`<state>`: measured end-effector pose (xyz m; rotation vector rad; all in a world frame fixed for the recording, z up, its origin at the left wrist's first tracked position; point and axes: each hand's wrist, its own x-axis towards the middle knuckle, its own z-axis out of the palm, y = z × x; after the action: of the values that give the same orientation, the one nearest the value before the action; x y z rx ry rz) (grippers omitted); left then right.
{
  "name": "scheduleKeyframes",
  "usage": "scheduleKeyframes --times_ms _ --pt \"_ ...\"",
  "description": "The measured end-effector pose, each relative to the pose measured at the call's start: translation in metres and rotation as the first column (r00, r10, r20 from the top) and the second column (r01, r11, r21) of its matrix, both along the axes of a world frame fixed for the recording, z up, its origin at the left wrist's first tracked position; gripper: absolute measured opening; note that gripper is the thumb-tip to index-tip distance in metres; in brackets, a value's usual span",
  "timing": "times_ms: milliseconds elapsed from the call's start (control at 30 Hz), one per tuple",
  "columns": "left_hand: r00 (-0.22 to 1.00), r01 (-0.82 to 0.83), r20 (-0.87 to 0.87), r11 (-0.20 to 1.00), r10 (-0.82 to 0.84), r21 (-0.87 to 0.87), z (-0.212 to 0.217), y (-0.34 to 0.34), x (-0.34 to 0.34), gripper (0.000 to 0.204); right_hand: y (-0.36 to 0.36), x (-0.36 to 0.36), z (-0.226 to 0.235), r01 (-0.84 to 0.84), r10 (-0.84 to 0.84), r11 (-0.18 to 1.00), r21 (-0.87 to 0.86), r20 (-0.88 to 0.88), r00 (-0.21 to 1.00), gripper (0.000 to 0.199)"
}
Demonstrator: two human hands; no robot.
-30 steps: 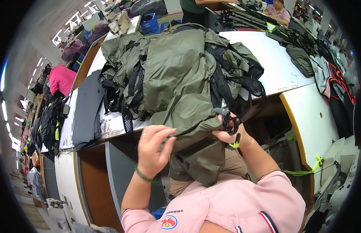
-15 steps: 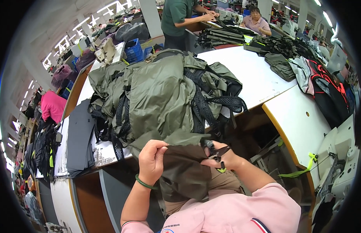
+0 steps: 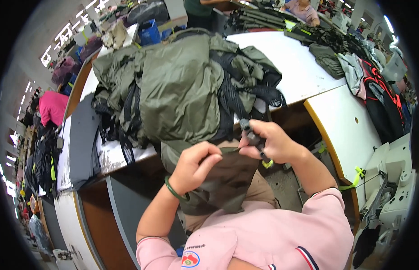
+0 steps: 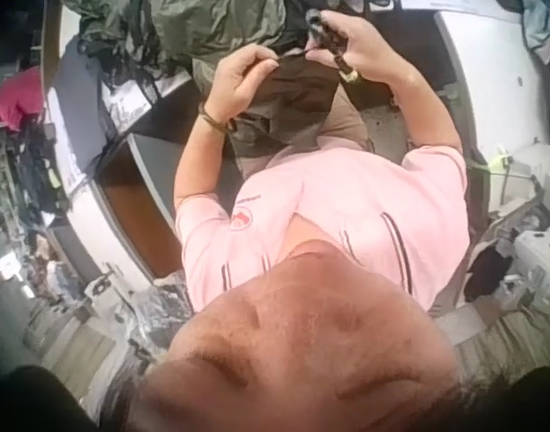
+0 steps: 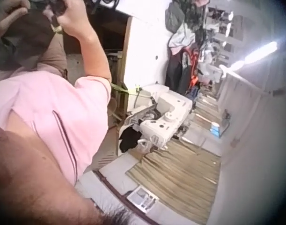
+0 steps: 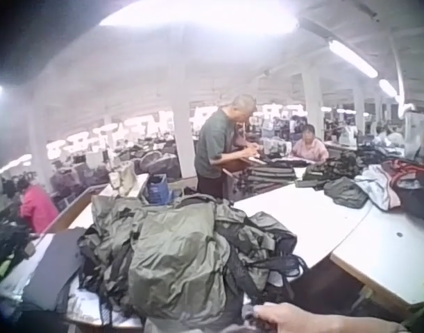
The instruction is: The person is using small scissors to trim loose threads from green fabric vests or bags.
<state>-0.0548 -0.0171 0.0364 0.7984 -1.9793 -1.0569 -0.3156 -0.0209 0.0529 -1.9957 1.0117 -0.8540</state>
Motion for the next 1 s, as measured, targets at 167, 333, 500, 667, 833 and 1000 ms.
scheduleKeyframes --times_ms 167,333,500,667,833,1000 --pt "0.996 0.092 -0.011 0.947 -0.093 0.308 -0.013 -0.009 0.012 0.023 -0.003 0.004 -0.012 -0.048 0.014 0.981 0.186 0.181 0.983 0.022" --pt "0.998 0.047 0.028 0.950 -0.058 0.307 -0.024 -0.015 0.011 0.029 -0.007 0.007 -0.028 -0.061 -0.053 0.940 0.336 0.322 0.945 0.021" --pt "0.998 0.065 -0.036 0.879 -0.055 0.473 -0.025 -0.017 0.008 0.027 -0.005 0.007 -0.025 -0.037 -0.063 0.933 0.357 0.264 0.963 0.022" --pt "0.998 0.060 -0.004 0.928 -0.063 0.368 -0.036 -0.015 0.003 0.026 -0.008 0.011 -0.014 0.006 -0.017 0.987 0.158 0.069 0.997 0.032" --pt "0.989 0.138 -0.099 0.903 -0.107 0.407 -0.034 -0.009 -0.008 0.023 -0.006 0.020 -0.009 -0.032 0.013 0.993 -0.113 -0.167 0.986 0.040" --pt "0.993 0.095 0.021 0.880 -0.119 0.466 -0.038 -0.015 -0.004 0.019 -0.010 0.021 -0.016 0.003 -0.004 1.000 -0.001 -0.121 0.993 0.032"
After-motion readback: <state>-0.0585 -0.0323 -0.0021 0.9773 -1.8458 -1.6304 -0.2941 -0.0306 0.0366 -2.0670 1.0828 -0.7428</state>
